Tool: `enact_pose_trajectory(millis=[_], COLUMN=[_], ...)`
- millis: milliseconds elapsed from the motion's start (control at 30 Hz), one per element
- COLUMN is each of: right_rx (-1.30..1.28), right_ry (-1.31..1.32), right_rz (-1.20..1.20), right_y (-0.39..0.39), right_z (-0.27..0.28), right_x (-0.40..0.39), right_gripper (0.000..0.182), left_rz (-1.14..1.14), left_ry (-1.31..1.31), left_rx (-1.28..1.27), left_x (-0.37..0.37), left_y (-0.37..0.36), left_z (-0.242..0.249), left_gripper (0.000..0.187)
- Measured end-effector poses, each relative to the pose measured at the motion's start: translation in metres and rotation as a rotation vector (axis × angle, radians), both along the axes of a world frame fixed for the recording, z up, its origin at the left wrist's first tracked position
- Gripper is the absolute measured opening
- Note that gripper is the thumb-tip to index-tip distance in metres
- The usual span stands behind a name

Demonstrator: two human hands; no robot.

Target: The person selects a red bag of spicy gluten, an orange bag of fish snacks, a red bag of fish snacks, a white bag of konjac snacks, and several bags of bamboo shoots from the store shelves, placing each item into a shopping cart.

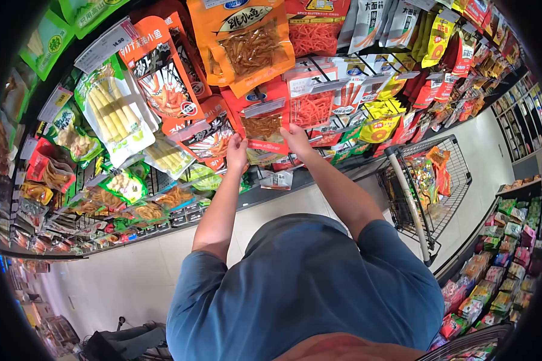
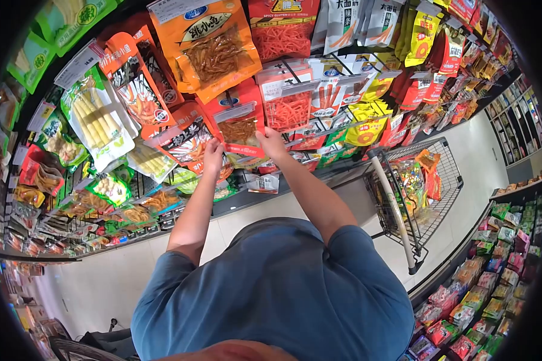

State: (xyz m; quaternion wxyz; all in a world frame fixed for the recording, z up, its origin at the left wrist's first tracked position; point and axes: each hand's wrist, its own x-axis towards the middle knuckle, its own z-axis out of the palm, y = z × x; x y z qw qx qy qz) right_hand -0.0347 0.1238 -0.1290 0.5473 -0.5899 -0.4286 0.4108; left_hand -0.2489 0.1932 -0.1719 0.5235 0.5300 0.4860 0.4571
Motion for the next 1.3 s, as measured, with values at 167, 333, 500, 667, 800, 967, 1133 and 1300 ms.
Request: enact_pose_trajectory(millis=[167,333,500,667,800,967,1133,1300], right_rx=[0.161,0.194,0.154,0.067,-0.001,-0.11,-0.126,-0.072], right_ry=[0.25,0.19,0.224,0.243,0.299,0.421,0.532,0.558], right_rz=[-0.021,-0.009,-0.001,0.091,0.102,0.109,0.045,0.076], right_y=[-0.021,-0.047,-0.076,-0.104,-0.129,-0.162,-0.192,-0.212], right_z=[-0.01,0.001,0.024,0.028,0.029,0.022,0.038,0.038], right_x=[0.001,0.001,-0.009,-0.011,-0.011,-0.007,-0.006,0.02], right_gripper=[0.018,0.018,0.019,0.022,0.022,0.021,0.02,0.019], left_rz=[-0.044,-0.156,-0.207,-0.193,-0.187,-0.173,-0.206,-0.316], left_ry=[-0.033,-0.191,-0.267,-0.295,-0.341,-0.381,-0.373,-0.321], left_rx=[0.014,0.066,0.025,0.039,-0.048,-0.177,-0.25,-0.349], left_x=[0.001,-0.002,-0.013,-0.006,-0.004,-0.002,0.01,0.025], left_y=[-0.029,-0.06,-0.078,-0.112,-0.136,-0.161,-0.181,-0.188], left_z=[0.022,0.04,0.031,0.057,0.064,0.046,0.055,0.06], left_gripper=[0.048,0.034,0.022,0.021,0.015,0.012,0.013,0.016])
